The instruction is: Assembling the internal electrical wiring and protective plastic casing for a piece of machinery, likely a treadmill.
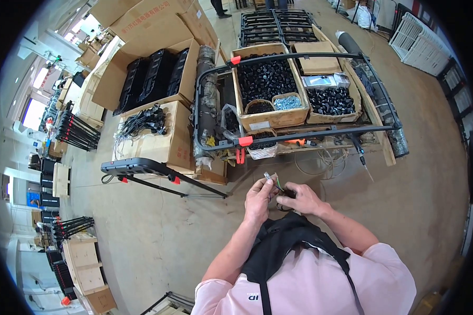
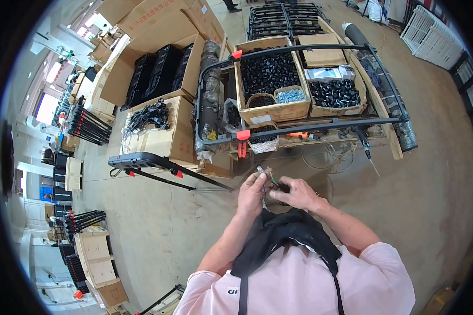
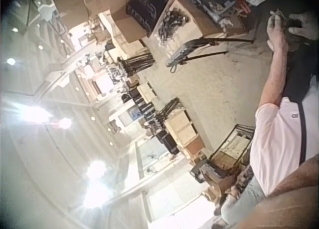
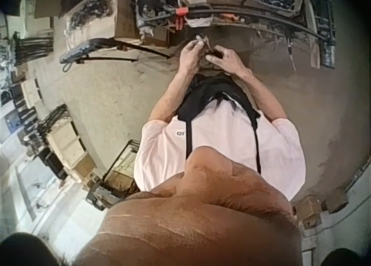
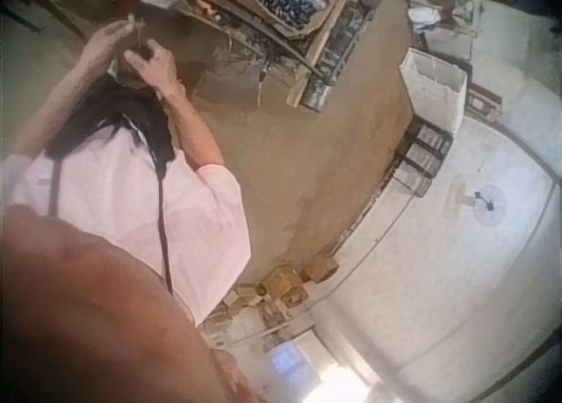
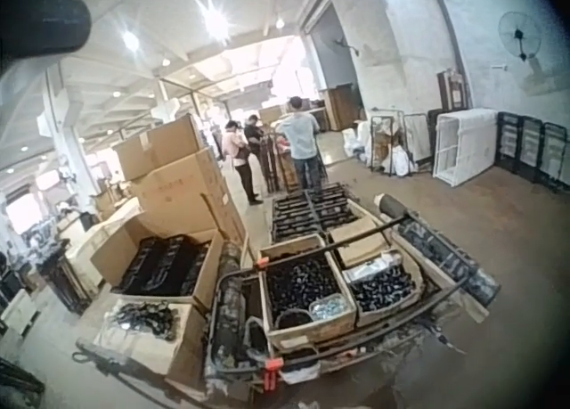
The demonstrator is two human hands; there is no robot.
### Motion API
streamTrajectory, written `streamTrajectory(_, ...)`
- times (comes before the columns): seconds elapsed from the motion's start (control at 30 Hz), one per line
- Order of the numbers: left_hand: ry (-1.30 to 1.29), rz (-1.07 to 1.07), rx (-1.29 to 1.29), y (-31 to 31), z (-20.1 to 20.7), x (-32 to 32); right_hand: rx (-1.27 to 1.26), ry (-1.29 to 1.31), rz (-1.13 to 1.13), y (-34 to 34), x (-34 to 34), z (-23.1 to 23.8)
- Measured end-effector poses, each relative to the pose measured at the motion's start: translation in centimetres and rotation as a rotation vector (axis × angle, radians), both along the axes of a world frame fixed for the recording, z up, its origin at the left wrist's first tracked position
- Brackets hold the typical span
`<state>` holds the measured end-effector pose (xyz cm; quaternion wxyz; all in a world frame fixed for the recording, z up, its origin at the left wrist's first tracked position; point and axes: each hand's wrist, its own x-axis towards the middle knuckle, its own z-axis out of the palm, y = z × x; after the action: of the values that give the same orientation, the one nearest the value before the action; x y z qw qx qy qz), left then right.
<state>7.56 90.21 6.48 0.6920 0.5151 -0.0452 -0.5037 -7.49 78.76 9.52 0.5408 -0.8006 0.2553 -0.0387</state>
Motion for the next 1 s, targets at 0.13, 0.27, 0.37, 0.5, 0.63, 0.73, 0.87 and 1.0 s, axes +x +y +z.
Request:
streamTrajectory(0.13,0.138,0.067,-0.059,1.0,-2.4,2.5,0.13,-0.022,-0.192,1.2,5.5,-4.1)
streamTrajectory(0.27,0.131,0.166,-0.034,2.3,-5.2,7.2,0.746,-0.055,-0.433,2.8,10.7,-7.4)
streamTrajectory(0.37,0.119,0.221,0.005,2.9,-7.9,11.8,0.734,0.026,-0.342,3.6,15.1,-10.6)
streamTrajectory(0.5,0.148,0.267,0.031,2.1,-10.2,17.3,0.803,0.037,-0.447,4.6,21.2,-13.6)
streamTrajectory(0.63,0.154,0.249,0.047,0.9,-11.7,21.8,0.871,0.057,-0.513,4.5,25.3,-14.5)
streamTrajectory(0.73,0.141,0.209,0.063,0.3,-12.0,23.4,0.892,0.069,-0.578,4.3,26.7,-15.1)
streamTrajectory(0.87,0.072,0.061,0.112,0.1,-11.8,24.7,0.902,0.065,-0.616,4.6,27.0,-15.4)
streamTrajectory(1.0,0.012,-0.029,0.158,0.1,-11.9,25.5,0.942,0.102,-0.638,5.0,27.0,-14.6)
